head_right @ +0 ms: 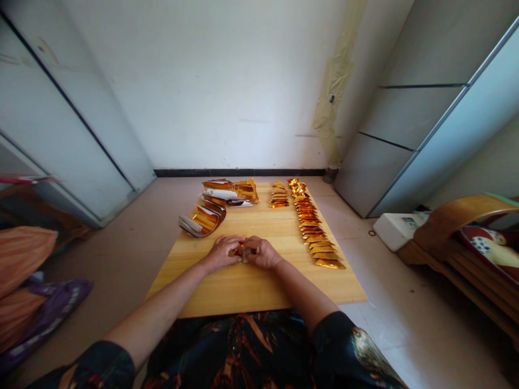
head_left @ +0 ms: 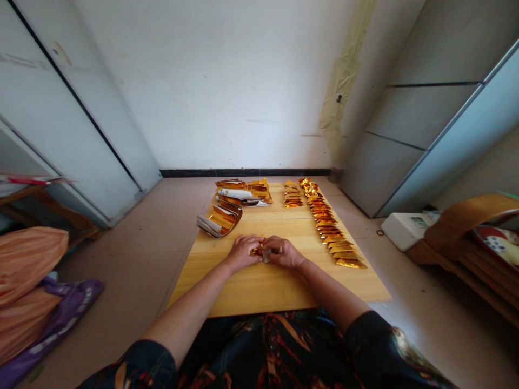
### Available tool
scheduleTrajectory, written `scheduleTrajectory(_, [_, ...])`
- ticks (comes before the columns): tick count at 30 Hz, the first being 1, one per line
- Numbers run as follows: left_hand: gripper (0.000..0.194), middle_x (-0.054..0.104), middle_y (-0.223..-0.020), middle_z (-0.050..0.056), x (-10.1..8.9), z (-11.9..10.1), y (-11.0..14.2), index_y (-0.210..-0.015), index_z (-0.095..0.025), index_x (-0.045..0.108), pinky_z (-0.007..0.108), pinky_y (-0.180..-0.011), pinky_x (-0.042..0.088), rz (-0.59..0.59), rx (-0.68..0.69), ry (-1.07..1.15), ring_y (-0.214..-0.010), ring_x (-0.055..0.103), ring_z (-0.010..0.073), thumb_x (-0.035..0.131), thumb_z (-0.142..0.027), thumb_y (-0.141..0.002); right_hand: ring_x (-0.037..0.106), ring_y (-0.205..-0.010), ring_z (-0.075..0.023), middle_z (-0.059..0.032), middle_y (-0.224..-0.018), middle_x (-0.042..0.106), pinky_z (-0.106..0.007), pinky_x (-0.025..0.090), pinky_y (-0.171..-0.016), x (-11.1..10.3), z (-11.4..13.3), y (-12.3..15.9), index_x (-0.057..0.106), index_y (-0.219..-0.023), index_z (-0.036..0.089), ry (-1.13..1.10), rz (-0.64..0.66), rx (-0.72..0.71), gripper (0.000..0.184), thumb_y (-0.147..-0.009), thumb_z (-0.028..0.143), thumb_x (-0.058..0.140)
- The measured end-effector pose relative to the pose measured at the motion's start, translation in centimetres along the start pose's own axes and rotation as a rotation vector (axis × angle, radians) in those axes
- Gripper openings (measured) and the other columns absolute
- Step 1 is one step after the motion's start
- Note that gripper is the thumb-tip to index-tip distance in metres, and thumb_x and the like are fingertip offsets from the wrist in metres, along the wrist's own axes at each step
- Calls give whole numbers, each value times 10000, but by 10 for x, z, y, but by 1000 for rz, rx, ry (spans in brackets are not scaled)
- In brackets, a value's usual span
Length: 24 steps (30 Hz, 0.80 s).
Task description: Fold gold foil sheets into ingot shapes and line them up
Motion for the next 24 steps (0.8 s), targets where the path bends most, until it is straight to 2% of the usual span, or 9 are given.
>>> scheduleTrajectory(2, [222, 581, -1297, 26, 0, 0, 0, -913, -258, 680, 472, -1076, 258, -1, -3, 7, -1249, 467, 261, 681, -326, -702, 610, -920, -166, -41, -988, 658, -275, 478, -823, -1, -7, 2, 693, -912, 202, -46, -24, 92, 250, -711, 92, 594])
scheduleTrajectory(5, [172, 580, -1299, 23, -1, 0, 1, -854, -252, 679, 471, -1076, 258, 0, 1, 20, -1258, 457, 261, 681, -337, -705, 626, -832, -147, -12, -925, 674, -253, 488, -768, 1, -15, 9, 684, -932, 202, -79, 33, 191, 293, -698, 77, 560])
scheduleTrajectory(7, [143, 583, -1294, 16, 0, 0, 1, -820, -251, 673, 471, -1078, 256, -1, 7, 25, -1261, 453, 258, 683, -332, -703, 627, -827, -143, -2, -904, 678, -255, 487, -772, 2, -14, 12, 683, -938, 207, -52, 76, 162, 303, -705, 75, 542])
scheduleTrajectory(9, [125, 586, -1290, 9, 0, 1, 1, -801, -254, 669, 470, -1080, 253, -6, 12, 29, -1260, 455, 254, 685, -324, -699, 622, -866, -154, -15, -915, 678, -275, 483, -804, -1, -9, 12, 686, -934, 206, -7, 88, 70, 287, -714, 82, 549])
scheduleTrajectory(13, [96, 595, -1278, 0, 0, 3, 0, -772, -254, 667, 455, -1074, 265, -23, 14, 26, -1243, 470, 245, 679, -314, -698, 617, -902, -168, -65, -932, 668, -289, 486, -819, -4, -3, 11, 699, -890, 188, -13, 88, -64, 140, -793, 212, 601])
scheduleTrajectory(18, [91, 595, -1277, -8, 1, 3, 0, -774, -258, 665, 451, -1065, 267, -34, 27, 24, -1239, 472, 238, 670, -314, -703, 624, -887, -159, -69, -918, 664, -271, 494, -802, -4, -10, 7, 718, -860, 203, -66, 77, -55, 232, -850, 396, 590])
scheduleTrajectory(24, [111, 602, -1263, -13, 2, 3, 0, -755, -256, 654, 446, -1065, 256, -44, 23, 24, -1237, 471, 231, 676, -350, -701, 623, -894, -154, -67, -953, 645, -249, 486, -798, -2, -13, 1, 733, -866, 204, 77, 148, -47, 150, -826, 307, 631])
Point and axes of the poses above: each hand's wrist, its own y-axis away from the middle knuckle, its own x-axis out of the palm, z = x × y, the point moved 7 cm from there along -y, towards the middle knuckle
